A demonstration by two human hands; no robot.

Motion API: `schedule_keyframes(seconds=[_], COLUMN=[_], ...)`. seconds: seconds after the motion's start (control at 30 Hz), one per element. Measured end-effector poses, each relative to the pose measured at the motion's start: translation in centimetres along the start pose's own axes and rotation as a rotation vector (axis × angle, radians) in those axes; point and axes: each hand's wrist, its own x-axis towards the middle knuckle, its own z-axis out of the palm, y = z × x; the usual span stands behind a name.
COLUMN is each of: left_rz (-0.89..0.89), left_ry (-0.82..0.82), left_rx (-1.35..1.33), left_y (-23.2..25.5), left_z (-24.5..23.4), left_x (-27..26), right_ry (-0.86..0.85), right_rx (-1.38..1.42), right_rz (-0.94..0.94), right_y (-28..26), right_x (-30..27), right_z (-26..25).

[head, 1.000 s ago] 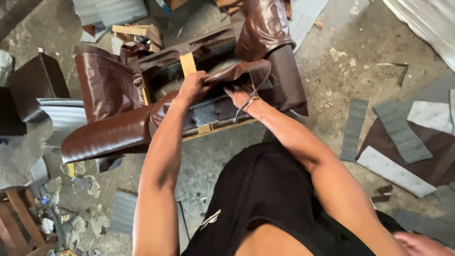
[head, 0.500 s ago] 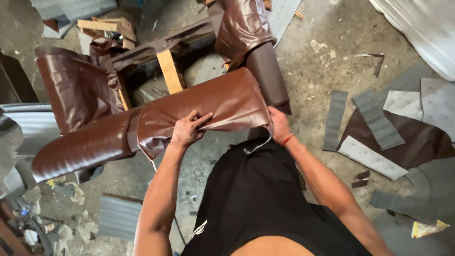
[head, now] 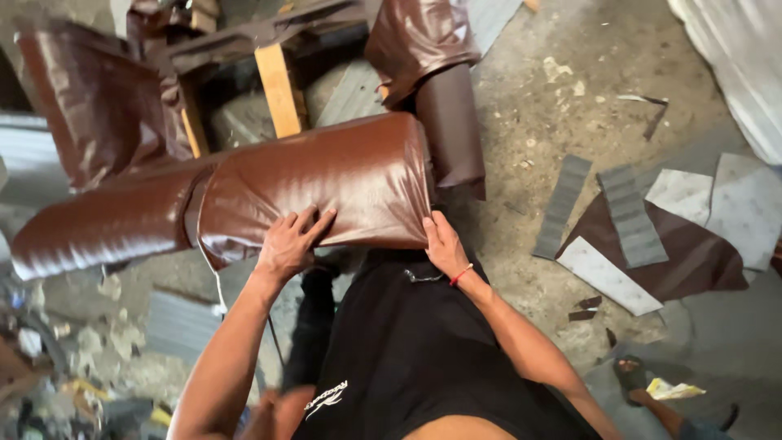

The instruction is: The person is reupholstering a sofa, they are seen attaching brown leather pieces to the sofa frame and using a staple gun.

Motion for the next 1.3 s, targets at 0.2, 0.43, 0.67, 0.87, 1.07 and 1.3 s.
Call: schedule_keyframes(seconds=[0.2, 0.43, 0.67, 0.87, 1.07, 1.3], left_rz=[-0.469, -1.070, -0.594, -0.677, -0.350, -0.193], left_ry=[0.228, 0.285, -0.087, 0.337, 0.293, 0.413], left_rx=[0.134, -0.347, -0.471, -0.548, -0.014, 0.293], left_y=[-0.2, 6.1, 11.2, 11.9, 3.9, -11.0], left_z=[3.3, 13.5, 19.1, 13.7, 7.4, 7.4], left_x=[-7.1, -15.0, -3.2, 5.7, 7.2, 13.4], right_ry=[-0.141, -0.270, -0.299, -0.218, -0.222, -0.383], right_rx=[0.046, 0.130, 0.361, 0.490, 0.614, 0.123], right_rz=[0.065, 0.134, 0.220, 0.249, 0.165, 0.018], right_y=[1.6, 2.0, -5.1, -13.6, -20.1, -26.3], right_x=[0.9, 2.5, 0.3, 0.2, 6.7, 17.5], right_z=[-1.3, -3.2, -5.1, -4.1, -2.7, -4.9])
